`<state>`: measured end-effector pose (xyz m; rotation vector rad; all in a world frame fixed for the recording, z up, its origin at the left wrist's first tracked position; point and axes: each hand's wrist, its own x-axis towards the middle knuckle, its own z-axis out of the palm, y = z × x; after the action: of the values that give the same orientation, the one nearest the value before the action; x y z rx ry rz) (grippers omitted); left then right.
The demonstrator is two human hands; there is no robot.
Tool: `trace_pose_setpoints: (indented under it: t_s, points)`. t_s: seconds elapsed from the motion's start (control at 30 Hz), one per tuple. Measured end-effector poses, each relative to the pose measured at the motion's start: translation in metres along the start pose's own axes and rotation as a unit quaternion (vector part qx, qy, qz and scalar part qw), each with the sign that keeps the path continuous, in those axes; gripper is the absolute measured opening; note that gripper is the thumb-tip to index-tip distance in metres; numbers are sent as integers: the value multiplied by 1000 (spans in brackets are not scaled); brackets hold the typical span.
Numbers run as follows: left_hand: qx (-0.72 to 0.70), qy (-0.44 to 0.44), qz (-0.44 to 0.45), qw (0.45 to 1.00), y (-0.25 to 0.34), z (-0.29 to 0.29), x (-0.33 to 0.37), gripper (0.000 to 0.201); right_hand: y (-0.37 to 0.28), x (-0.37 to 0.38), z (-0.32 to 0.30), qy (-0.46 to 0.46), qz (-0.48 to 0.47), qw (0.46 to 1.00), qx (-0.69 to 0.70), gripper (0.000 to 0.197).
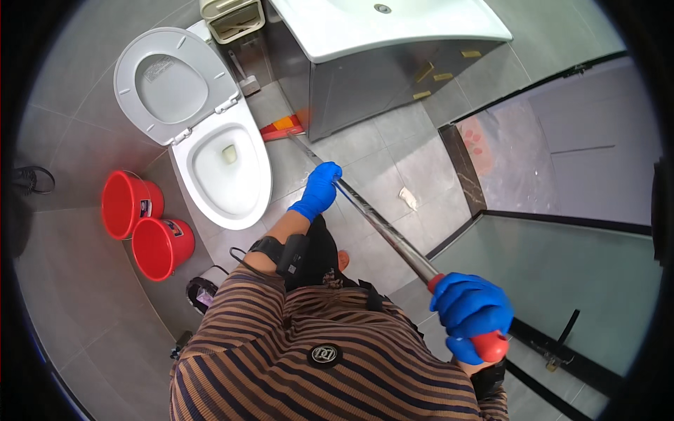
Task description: Sweep the bathroom floor using a broom.
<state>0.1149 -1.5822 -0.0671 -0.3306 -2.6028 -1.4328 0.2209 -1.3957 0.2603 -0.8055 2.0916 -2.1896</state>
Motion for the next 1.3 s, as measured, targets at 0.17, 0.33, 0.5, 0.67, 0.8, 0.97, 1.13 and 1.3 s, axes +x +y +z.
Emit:
trace_pose_setpoints:
  t_s: [0.17,0.33,0.5,0.67,0.8,0.97,1.13,1.3]
  points:
    - [-15,-13,25,999,41,-3,-14,22,-31,-15,-8,-20,-58,998,31,13]
    - [2,-14,33,999,39,-10,-22,20,-35,-25,-1,-16,-23,998,64,8]
    - [70,-146,78,984,37,-1,2,10,-10,-43,-12,190,-19,979,68,13]
    - [69,-192,79,976,39,13,-14,12,-10,-79,-13,270,8,961,54,17]
    - [82,-214,159,960,46,19,9,11,-12,-83,-27,316,5,947,62,19]
    - [146,-146,139,968,19,8,32,11,4,-56,-13,214,13,977,16,12]
    - [128,-192,178,956,17,13,23,12,12,-85,-6,325,15,944,51,11]
    - [201,-337,207,896,30,40,6,11,25,-144,-19,532,24,837,126,8]
